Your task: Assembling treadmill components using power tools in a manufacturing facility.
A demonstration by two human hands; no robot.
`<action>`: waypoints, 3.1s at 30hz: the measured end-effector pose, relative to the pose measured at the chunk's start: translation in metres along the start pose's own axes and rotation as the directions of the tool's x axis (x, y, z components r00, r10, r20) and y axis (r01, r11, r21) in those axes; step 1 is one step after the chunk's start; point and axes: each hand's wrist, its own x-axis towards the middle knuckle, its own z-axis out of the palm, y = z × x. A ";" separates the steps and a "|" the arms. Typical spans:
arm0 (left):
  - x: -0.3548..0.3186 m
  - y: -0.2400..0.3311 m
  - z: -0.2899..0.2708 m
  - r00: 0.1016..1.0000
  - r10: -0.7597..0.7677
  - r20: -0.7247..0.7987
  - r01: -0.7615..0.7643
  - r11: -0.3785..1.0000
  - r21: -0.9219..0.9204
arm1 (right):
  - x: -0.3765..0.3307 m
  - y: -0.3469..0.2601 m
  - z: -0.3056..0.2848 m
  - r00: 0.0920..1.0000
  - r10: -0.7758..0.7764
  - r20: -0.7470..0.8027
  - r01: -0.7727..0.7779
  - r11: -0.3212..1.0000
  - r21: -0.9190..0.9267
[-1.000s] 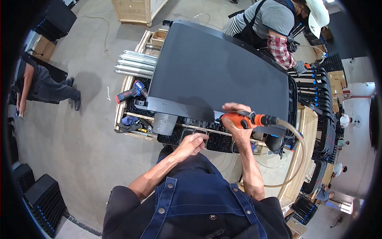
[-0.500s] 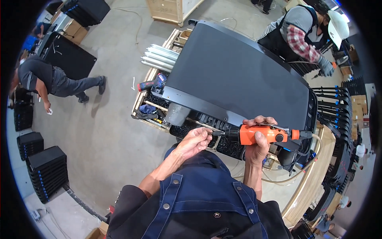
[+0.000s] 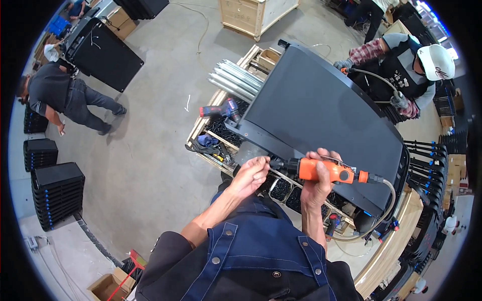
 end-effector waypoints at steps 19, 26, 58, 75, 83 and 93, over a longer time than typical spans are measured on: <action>0.003 0.048 -0.053 0.904 -0.426 0.031 0.425 0.904 0.038 | 0.051 0.098 0.129 0.758 0.027 0.652 0.283 0.887 -0.366; -0.012 0.062 -0.033 0.891 -0.453 0.019 0.439 0.873 0.214 | 0.040 0.109 0.125 0.828 0.050 0.558 0.199 0.905 -0.376; 0.132 -0.309 -0.161 0.721 -0.101 -0.685 0.613 0.554 0.563 | -0.189 -0.170 -0.540 0.551 -0.265 -0.792 -0.428 0.725 -0.540; -0.124 -0.412 -0.199 0.560 0.019 -0.829 0.621 0.652 0.434 | -0.098 -0.083 -1.004 0.829 -0.119 -0.547 -0.209 0.841 -0.499; -0.215 -0.550 -0.250 0.515 0.125 -0.848 0.392 0.846 0.362 | -0.100 -0.122 -0.876 0.840 0.297 -0.454 -0.492 0.768 -0.409; -0.205 -0.720 -0.279 0.620 0.052 -0.783 0.473 0.771 0.426 | -0.192 -0.271 -0.722 0.551 0.831 -0.071 -0.553 0.301 -0.777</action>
